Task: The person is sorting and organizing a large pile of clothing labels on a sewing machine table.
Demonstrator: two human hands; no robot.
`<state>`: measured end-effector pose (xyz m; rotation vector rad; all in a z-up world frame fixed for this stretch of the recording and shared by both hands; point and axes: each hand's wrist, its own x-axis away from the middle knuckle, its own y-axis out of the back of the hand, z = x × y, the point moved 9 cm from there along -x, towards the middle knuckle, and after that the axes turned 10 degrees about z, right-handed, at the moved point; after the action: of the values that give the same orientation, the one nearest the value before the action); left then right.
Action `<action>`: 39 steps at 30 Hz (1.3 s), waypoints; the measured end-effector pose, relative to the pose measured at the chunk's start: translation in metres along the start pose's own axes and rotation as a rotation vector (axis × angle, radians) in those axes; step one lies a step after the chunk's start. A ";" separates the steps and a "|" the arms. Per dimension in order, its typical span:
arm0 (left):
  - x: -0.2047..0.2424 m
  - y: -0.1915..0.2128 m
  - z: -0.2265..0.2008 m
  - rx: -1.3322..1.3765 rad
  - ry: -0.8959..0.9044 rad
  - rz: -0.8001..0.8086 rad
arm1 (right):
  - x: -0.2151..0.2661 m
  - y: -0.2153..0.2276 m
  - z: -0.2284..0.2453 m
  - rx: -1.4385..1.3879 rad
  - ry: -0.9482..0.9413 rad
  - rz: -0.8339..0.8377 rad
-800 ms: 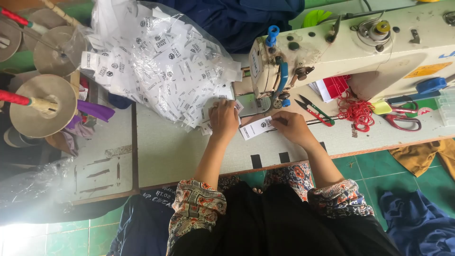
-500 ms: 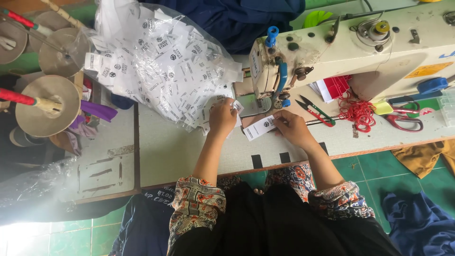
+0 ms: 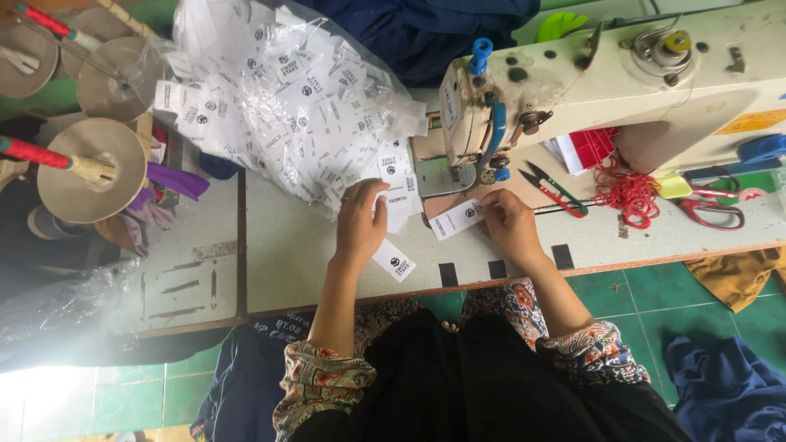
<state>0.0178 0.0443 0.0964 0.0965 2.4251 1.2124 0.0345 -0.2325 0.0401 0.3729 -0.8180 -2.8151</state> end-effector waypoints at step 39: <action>0.048 -0.121 -0.051 1.868 0.791 0.001 | -0.006 -0.019 0.099 -0.371 0.018 0.238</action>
<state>-0.0312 -0.0565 0.0124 0.1475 3.1693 -1.5989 0.0090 -0.1657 0.1115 0.2237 -0.2979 -2.6553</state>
